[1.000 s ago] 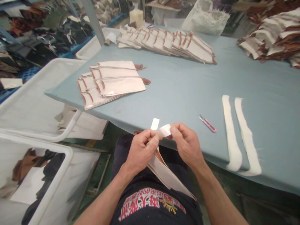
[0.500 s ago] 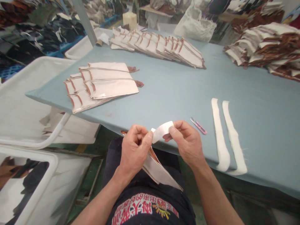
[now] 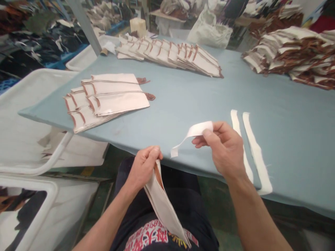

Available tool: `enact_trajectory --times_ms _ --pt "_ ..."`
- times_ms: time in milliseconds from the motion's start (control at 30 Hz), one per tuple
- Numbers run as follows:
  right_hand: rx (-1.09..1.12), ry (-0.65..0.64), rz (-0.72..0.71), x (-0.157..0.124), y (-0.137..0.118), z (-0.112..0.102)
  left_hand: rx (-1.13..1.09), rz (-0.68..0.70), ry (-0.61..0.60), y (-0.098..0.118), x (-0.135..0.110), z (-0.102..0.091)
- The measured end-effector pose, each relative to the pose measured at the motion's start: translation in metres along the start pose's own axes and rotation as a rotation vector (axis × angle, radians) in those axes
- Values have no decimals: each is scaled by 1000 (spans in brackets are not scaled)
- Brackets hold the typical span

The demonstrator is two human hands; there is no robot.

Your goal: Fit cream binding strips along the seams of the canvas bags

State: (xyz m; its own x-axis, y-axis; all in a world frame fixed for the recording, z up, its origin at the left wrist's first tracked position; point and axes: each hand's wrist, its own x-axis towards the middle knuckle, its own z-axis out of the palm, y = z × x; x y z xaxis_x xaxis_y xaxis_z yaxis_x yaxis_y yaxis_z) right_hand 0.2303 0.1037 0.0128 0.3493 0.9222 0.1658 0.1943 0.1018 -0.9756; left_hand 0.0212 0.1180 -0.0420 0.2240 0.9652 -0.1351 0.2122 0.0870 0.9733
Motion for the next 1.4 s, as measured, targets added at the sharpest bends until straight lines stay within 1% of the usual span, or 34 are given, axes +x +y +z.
enact_trajectory --times_ms 100,167,267,300,333,367,500,567,600,700,767,833,1000,1067,1167,1267,1333,1400 --pt "100 -35 50 7 -2 1 -7 -20 -75 3 -8 12" --pt "169 -79 72 9 -6 2 -65 -31 -176 5 -14 22" --pt "235 -119 86 7 -16 3 -303 -111 -456 8 -22 40" --pt "251 -122 90 4 -19 2 -410 -149 -524 9 -23 47" --pt "264 -122 91 0 -21 1 -518 -174 -544 11 -24 53" --pt "270 -122 89 -4 -22 0 -628 -196 -532 14 -25 59" --pt "195 -102 74 -33 -22 -7 -1056 -265 -381 36 -29 74" --pt "124 -74 88 -48 -22 -8 -1177 -278 -330 48 -33 78" --pt "90 -59 93 -54 -22 -8 -1191 -270 -302 53 -35 80" --pt "31 -36 80 -69 -24 -6 -1100 -189 -198 60 -42 85" --pt "55 -54 78 -75 -25 -5 -1005 -133 -120 58 -45 85" --pt "93 -86 91 -80 -25 -4 -921 -101 -55 53 -47 81" --pt "128 -127 72 -89 -22 -8 -795 -76 100 38 -51 55" --pt "126 -106 91 -91 -18 -12 -751 -99 156 33 -51 43" --pt "132 -32 121 -91 -10 -19 -657 -118 231 25 -53 28" --pt "169 0 130 -90 -5 -25 -499 -42 235 19 -57 16" --pt "182 -4 131 -91 -4 -27 -354 22 198 19 -60 9" --pt "168 9 138 -92 -3 -29 -250 45 148 24 -65 4"
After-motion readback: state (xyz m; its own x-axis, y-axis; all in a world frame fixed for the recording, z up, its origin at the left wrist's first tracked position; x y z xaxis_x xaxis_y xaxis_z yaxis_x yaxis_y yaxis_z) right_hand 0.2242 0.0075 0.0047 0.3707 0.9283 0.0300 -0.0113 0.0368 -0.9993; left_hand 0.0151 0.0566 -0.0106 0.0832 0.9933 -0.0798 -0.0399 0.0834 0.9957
